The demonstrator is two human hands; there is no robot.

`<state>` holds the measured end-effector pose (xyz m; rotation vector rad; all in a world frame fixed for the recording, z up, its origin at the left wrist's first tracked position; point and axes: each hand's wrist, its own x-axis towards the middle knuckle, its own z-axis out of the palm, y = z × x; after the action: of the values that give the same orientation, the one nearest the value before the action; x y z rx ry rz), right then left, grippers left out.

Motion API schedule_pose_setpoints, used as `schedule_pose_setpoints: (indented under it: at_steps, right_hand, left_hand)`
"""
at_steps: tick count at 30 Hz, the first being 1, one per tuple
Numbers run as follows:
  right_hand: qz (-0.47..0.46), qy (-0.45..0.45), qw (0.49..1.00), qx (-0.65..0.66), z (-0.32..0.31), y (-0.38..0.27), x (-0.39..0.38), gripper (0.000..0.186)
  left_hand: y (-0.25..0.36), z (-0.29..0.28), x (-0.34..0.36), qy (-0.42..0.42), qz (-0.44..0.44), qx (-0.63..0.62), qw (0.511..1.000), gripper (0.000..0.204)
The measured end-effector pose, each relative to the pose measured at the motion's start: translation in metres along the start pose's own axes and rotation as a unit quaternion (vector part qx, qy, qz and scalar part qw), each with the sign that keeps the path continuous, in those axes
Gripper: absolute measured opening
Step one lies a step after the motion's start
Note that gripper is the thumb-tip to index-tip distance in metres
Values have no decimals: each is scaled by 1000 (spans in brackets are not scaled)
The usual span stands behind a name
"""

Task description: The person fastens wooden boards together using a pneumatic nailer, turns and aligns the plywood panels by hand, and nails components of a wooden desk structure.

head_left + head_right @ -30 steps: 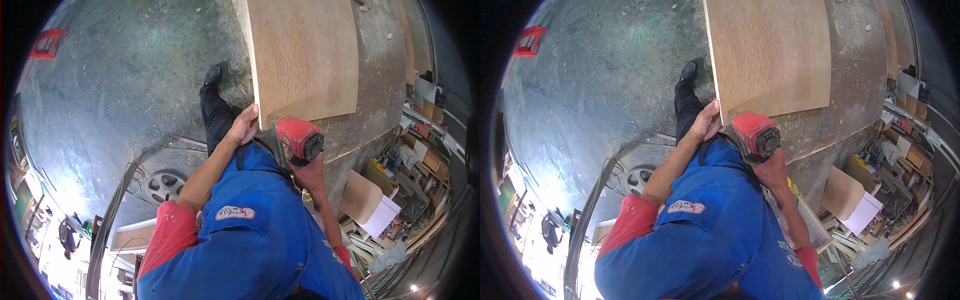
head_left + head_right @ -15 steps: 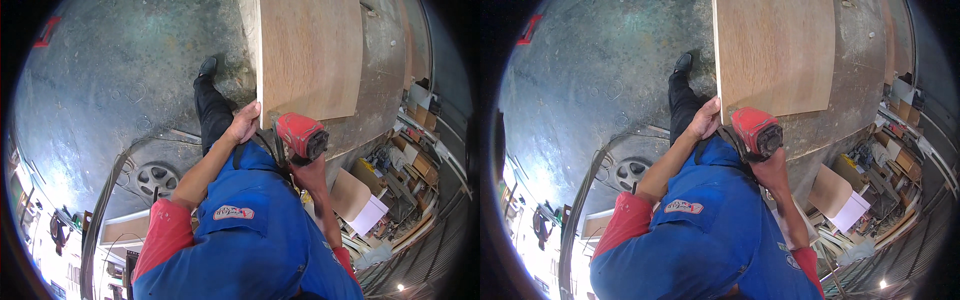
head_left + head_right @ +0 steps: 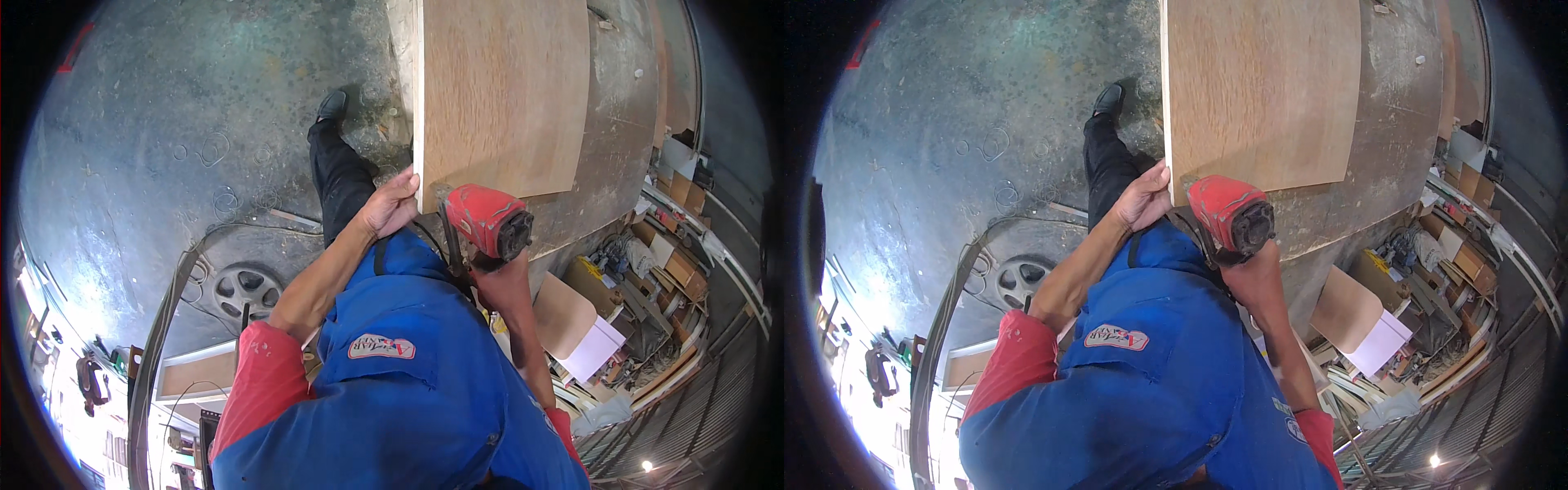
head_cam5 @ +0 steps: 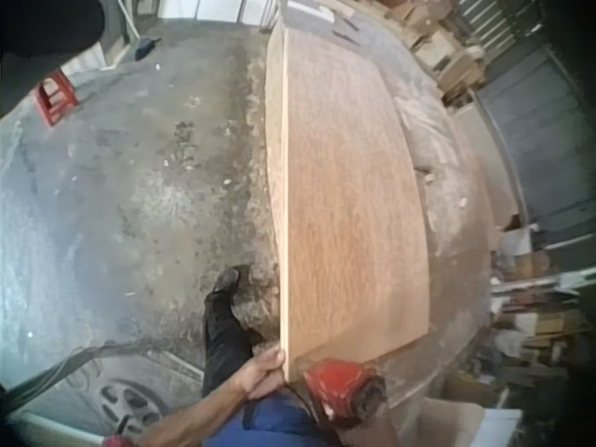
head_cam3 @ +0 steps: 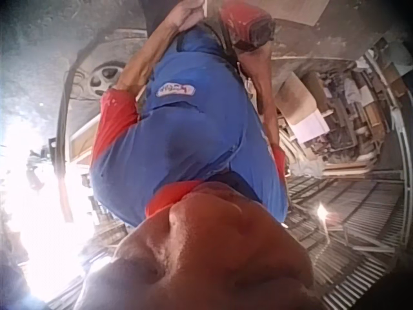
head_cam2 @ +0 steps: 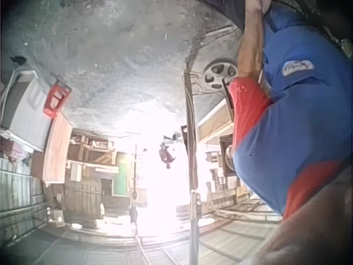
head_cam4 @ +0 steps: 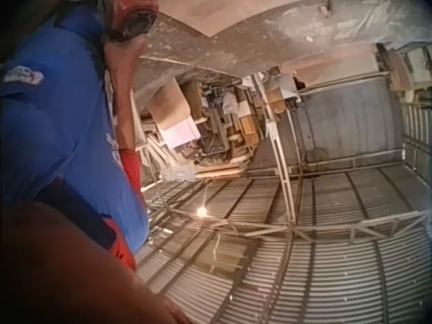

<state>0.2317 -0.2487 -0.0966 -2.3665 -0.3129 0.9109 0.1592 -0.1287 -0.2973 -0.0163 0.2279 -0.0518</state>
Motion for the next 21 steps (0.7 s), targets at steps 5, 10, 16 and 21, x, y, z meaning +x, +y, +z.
schedule_pose_setpoints:
  at_steps: [5, 10, 16, 21]
  right_hand:
    - [16, -29, 999, -18, -2, -1, 2, 31]
    - [36, -63, 996, -49, -6, 0, 1, 40]
    - [3, -41, 999, -34, -6, 7, 2, 39]
    - [69, -1, 998, -6, -16, 28, -6, 32]
  left_hand:
    - [0, -1, 1, 17, -2, 13, 1000, 66]
    - [-5, -4, 1, 27, 8, 16, 999, 67]
    - [-3, -4, 1, 24, 14, 21, 999, 68]
    - [6, 2, 2, 64, -5, 66, 996, 61]
